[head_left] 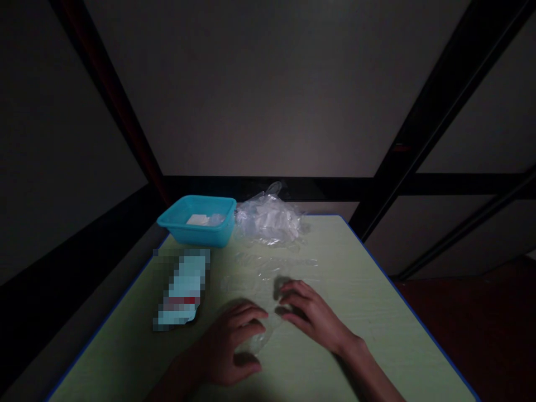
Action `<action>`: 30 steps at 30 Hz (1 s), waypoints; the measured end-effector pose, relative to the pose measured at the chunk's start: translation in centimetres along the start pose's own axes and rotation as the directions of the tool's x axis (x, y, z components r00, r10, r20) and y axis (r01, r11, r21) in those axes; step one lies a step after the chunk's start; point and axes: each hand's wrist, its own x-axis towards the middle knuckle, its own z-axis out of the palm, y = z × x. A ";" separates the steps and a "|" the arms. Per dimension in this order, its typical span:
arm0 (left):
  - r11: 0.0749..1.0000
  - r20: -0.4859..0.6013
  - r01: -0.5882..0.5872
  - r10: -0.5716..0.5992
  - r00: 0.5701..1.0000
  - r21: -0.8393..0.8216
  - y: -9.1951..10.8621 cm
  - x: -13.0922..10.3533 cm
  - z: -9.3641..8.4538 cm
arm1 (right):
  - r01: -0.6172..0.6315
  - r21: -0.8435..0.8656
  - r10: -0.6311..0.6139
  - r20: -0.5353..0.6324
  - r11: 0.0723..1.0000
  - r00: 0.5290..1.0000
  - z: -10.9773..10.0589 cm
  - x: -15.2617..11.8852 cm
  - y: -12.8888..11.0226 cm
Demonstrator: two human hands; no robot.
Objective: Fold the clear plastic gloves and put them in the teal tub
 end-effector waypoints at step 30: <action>0.898 -0.245 0.293 -0.380 0.892 -0.329 -1.2 3.9 1.0 | -0.138 0.532 0.264 -0.168 0.835 0.950 1.5 0.8 -1.1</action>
